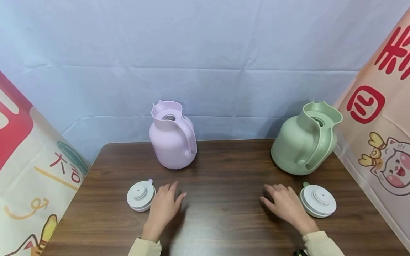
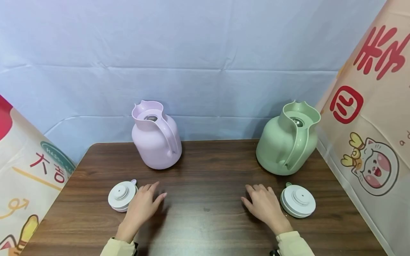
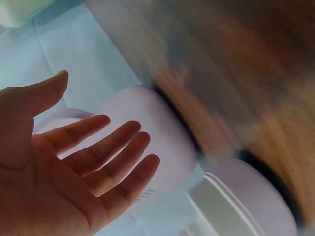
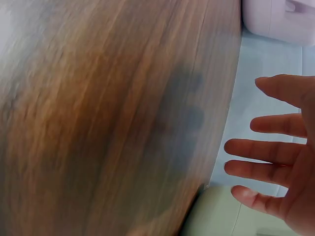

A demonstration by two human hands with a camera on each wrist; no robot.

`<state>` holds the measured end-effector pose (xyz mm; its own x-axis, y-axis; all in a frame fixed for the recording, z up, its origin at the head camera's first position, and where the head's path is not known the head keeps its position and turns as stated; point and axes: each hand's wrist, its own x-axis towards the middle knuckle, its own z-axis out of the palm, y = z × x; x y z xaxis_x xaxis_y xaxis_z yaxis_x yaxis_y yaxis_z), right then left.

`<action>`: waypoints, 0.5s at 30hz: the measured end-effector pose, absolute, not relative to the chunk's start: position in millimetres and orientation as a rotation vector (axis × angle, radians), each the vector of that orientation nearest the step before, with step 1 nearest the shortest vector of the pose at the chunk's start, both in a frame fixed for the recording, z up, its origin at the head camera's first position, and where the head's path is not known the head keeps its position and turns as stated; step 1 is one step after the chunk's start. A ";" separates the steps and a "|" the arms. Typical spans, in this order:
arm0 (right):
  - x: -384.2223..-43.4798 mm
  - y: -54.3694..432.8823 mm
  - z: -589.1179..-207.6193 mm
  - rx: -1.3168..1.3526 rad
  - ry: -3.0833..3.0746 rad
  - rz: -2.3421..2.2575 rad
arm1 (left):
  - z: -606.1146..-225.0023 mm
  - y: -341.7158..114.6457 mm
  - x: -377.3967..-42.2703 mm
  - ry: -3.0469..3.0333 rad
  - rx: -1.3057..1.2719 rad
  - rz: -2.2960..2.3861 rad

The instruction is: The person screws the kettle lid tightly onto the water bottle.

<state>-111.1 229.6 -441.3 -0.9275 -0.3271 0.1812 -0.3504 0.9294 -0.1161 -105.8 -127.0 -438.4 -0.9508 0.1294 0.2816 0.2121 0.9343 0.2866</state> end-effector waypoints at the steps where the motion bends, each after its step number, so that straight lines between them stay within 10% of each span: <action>1: -111.1 228.4 -441.6 0.519 -2.936 0.220 | -436.7 -125.4 -106.7 -2.839 -0.242 -0.475; 15: -113.9 204.0 -438.8 0.641 -2.916 0.209 | -409.1 -107.9 -127.8 -2.854 -0.150 -0.652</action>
<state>-113.9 204.0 -438.8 -0.8978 -0.4045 0.1742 -0.4253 0.8991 -0.1039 -127.8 -107.9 -409.1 -0.9728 0.0523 0.2258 0.1451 0.8971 0.4174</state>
